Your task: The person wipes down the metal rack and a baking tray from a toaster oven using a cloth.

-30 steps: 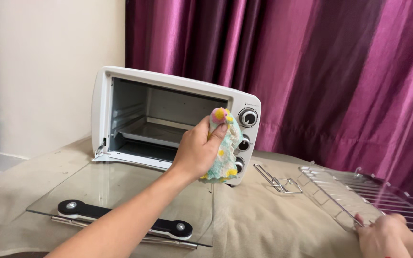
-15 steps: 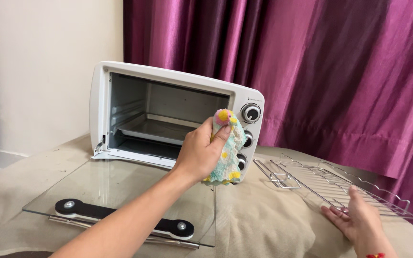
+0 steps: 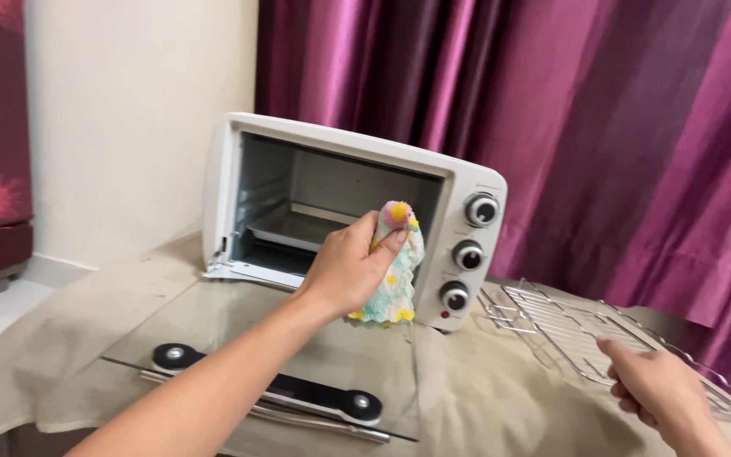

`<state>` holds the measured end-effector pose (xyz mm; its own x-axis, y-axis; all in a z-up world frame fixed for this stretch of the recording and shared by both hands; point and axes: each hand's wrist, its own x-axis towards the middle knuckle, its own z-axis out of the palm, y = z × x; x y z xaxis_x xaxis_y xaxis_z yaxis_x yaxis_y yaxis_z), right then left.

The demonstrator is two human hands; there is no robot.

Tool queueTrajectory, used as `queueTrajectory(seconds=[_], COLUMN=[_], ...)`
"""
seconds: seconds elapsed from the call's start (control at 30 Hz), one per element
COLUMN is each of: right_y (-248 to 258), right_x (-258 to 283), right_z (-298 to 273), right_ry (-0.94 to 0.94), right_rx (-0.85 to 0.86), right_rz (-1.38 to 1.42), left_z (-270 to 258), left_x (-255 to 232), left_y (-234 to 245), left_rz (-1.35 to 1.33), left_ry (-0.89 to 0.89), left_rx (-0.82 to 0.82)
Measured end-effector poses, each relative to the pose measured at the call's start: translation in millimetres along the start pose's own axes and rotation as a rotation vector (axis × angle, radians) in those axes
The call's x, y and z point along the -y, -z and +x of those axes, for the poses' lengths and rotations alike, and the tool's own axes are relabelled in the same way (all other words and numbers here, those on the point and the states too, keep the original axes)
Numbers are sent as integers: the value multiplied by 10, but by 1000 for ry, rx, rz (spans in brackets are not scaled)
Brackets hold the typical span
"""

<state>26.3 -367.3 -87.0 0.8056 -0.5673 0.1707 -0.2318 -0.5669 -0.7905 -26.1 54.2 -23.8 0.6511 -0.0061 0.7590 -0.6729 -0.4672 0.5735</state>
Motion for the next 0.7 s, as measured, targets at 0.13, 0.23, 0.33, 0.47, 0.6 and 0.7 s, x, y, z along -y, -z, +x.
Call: queueTrajectory(seconds=[0.13, 0.23, 0.33, 0.47, 0.6, 0.7], right_y=[-244, -543, -832, -1130, -1365, -1543], right_x=[697, 1195, 1592, 1894, 1970, 1912], right_z=[-522, -905, -1227, -1459, -1384, -1257], right_ry=[194, 405, 504, 730, 736, 848], right_rx=[-26, 51, 135, 105, 191, 168], right_rz=[-1, 141, 158, -67, -102, -168], left_z=[62, 113, 156, 180, 218, 259], left_x=[160, 323, 489, 696, 850, 902], left_y=[302, 488, 622, 771, 865, 866], left_rz=[141, 209, 305, 430, 567, 748], left_ry=[32, 20, 17, 27, 37, 92], left_rx=[-4, -5, 2, 56, 190, 360])
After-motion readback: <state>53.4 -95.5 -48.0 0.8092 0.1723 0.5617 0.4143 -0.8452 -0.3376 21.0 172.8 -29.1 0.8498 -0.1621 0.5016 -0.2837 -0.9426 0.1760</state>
